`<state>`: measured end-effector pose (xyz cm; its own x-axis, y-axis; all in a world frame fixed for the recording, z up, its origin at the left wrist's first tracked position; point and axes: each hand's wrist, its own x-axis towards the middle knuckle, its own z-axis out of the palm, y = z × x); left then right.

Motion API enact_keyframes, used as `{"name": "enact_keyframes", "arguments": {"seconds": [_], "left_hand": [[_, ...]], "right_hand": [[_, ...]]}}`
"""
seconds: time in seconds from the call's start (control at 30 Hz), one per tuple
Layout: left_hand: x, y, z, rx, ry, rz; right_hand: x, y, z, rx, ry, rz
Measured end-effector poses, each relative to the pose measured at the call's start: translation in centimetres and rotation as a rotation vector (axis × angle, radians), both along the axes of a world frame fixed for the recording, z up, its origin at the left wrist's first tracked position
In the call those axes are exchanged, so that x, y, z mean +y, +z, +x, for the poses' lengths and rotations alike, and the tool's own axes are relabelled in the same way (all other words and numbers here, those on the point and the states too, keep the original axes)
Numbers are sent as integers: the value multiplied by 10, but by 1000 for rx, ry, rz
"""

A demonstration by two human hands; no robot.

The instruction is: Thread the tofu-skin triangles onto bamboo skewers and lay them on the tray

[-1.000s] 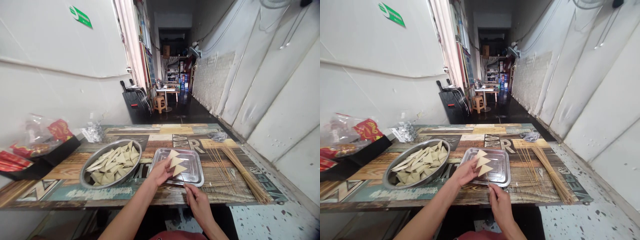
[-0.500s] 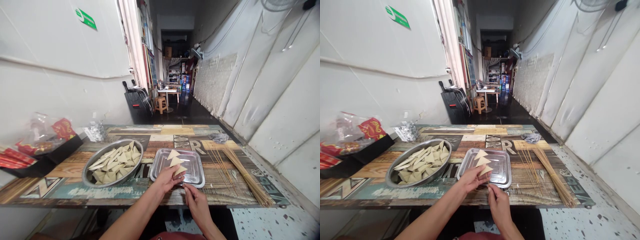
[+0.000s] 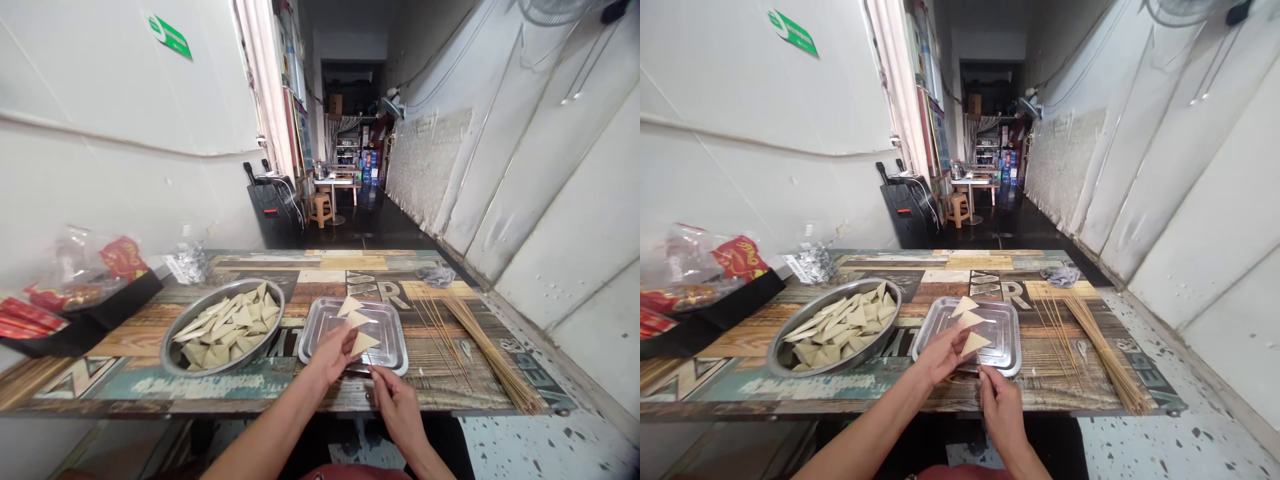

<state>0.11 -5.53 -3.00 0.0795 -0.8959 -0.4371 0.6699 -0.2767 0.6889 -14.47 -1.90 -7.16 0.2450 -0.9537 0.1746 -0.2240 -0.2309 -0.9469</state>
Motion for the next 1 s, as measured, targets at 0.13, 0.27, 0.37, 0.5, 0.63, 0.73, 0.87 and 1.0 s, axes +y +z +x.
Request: {"name": "enact_keyframes", "arguments": {"seconds": [0.13, 0.27, 0.37, 0.5, 0.63, 0.73, 0.87, 1.0], "left_hand": [[-5, 3, 11, -20, 56, -10], [-8, -1, 14, 2, 64, 45], [-9, -4, 13, 38, 88, 73], [-8, -5, 10, 49, 87, 87], [-7, -5, 3, 40, 64, 78], [-4, -5, 0, 22, 54, 62], [-4, -4, 7, 10, 57, -22], [-10, -2, 20, -2, 143, -28]], "right_hand": [[3, -5, 2, -16, 23, -2], [5, -7, 4, 6, 57, 1], [6, -7, 4, 11, 73, 6], [7, -6, 2, 12, 72, 12], [7, -6, 2, -1, 65, 23], [5, -7, 2, -21, 59, 39], [5, -8, -1, -28, 54, 35], [8, -8, -3, 27, 62, -2]]}}
